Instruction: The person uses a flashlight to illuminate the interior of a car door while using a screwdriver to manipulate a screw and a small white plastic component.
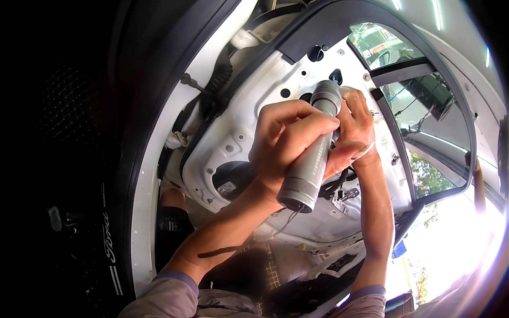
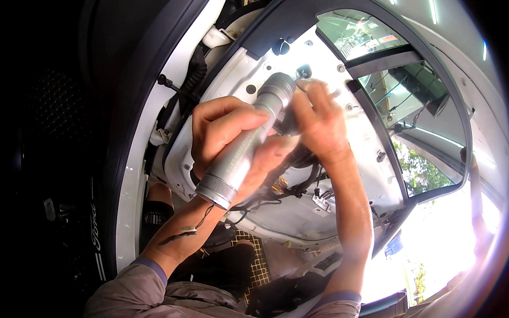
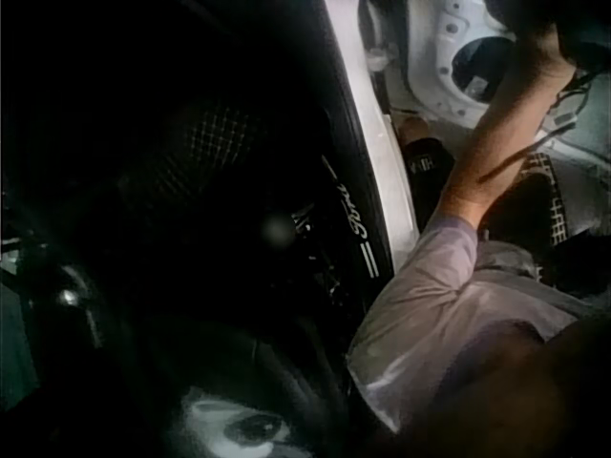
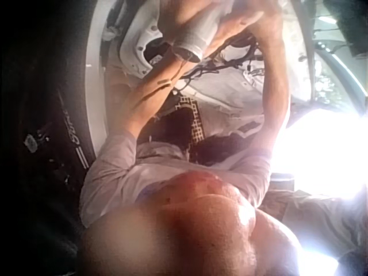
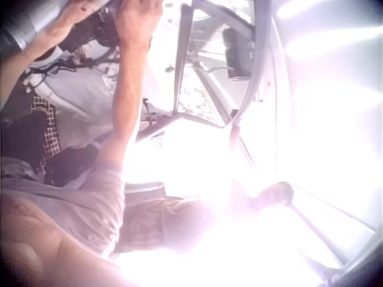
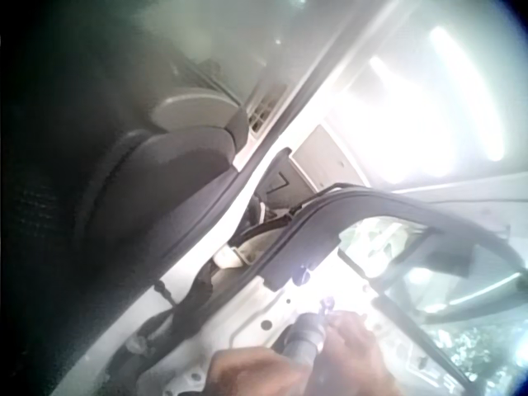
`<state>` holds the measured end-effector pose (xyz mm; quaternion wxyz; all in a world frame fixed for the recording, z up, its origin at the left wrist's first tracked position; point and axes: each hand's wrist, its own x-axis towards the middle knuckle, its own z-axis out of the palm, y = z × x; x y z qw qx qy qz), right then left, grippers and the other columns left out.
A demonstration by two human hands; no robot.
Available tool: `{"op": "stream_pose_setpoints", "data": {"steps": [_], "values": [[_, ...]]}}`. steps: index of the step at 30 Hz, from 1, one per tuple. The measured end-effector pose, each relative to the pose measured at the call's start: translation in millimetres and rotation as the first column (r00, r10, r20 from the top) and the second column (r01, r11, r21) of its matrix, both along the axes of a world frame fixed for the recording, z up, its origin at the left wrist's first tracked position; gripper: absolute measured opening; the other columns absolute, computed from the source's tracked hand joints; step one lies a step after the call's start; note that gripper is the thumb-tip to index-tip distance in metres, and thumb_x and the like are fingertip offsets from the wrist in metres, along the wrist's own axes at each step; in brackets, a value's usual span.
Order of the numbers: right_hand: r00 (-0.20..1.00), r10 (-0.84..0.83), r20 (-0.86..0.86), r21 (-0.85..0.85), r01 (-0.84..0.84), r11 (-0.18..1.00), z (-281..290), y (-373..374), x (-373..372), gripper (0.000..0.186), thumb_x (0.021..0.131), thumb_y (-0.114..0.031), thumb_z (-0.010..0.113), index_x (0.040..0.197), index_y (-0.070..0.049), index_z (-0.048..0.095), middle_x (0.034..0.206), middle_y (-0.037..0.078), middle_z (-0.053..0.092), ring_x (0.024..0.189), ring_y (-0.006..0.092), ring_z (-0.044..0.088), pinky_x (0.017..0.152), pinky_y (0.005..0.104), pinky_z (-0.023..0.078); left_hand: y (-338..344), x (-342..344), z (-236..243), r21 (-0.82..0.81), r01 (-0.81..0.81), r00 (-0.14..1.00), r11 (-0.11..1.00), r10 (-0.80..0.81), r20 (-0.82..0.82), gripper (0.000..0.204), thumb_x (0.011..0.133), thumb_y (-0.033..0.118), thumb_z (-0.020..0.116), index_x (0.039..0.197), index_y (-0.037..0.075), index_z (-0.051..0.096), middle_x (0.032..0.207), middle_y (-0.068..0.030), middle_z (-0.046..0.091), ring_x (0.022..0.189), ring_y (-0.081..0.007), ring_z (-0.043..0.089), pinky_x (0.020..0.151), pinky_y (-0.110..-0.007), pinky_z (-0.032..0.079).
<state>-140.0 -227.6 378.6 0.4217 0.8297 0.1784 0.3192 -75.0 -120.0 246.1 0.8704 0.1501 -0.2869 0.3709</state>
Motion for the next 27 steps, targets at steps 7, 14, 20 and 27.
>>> {"op": "stream_pose_setpoints", "data": {"steps": [7, 14, 20, 27], "values": [[1.000, -0.007, -0.022, -0.055, 0.006, 0.998, -1, 2, 2, 0.025, 0.071, -0.001, 0.065, 0.095, -0.001, 0.060, 0.107, 0.013, 0.061, 0.097, 0.0333, 0.065, 0.070, 0.0393, 0.059, -1, 3, 0, -0.031, 0.007, 1.000, 0.999, -0.007, 0.000, 0.049, 0.070, 0.025, 0.094, 0.109, 0.011, 0.068, 0.102, -0.0069, 0.062, 0.089, -0.0216, 0.060, 0.073, -0.031, 0.050], [0.999, -0.029, -0.027, -0.092, 0.027, 0.995, -1, 4, -1, 0.024, 0.071, -0.004, 0.065, 0.094, -0.001, 0.060, 0.104, 0.012, 0.060, 0.095, 0.0321, 0.064, 0.068, 0.0378, 0.059, 6, 1, 0, 0.004, -0.011, 1.000, 1.000, 0.011, -0.012, 0.049, 0.071, 0.026, 0.094, 0.108, 0.011, 0.068, 0.102, -0.0069, 0.062, 0.089, -0.0216, 0.060, 0.074, -0.031, 0.051], [0.999, -0.021, -0.042, -0.116, 0.016, 0.993, -3, 7, -1, 0.022, 0.068, -0.004, 0.065, 0.089, -0.002, 0.058, 0.103, 0.012, 0.060, 0.093, 0.0308, 0.064, 0.068, 0.0367, 0.058, 5, 3, 1, -0.015, -0.028, 1.000, 0.999, 0.028, 0.004, 0.048, 0.071, 0.026, 0.094, 0.108, 0.011, 0.067, 0.101, -0.0073, 0.062, 0.089, -0.0222, 0.059, 0.074, -0.032, 0.050], [0.999, -0.023, -0.046, -0.145, 0.016, 0.989, -2, 10, -3, 0.023, 0.067, -0.004, 0.065, 0.089, -0.002, 0.058, 0.102, 0.011, 0.060, 0.092, 0.0295, 0.064, 0.069, 0.0359, 0.058, 9, 1, 1, -0.024, -0.003, 1.000, 1.000, 0.003, 0.009, 0.048, 0.072, 0.024, 0.093, 0.109, 0.010, 0.067, 0.100, -0.0070, 0.062, 0.089, -0.0224, 0.059, 0.074, -0.032, 0.050]]}}
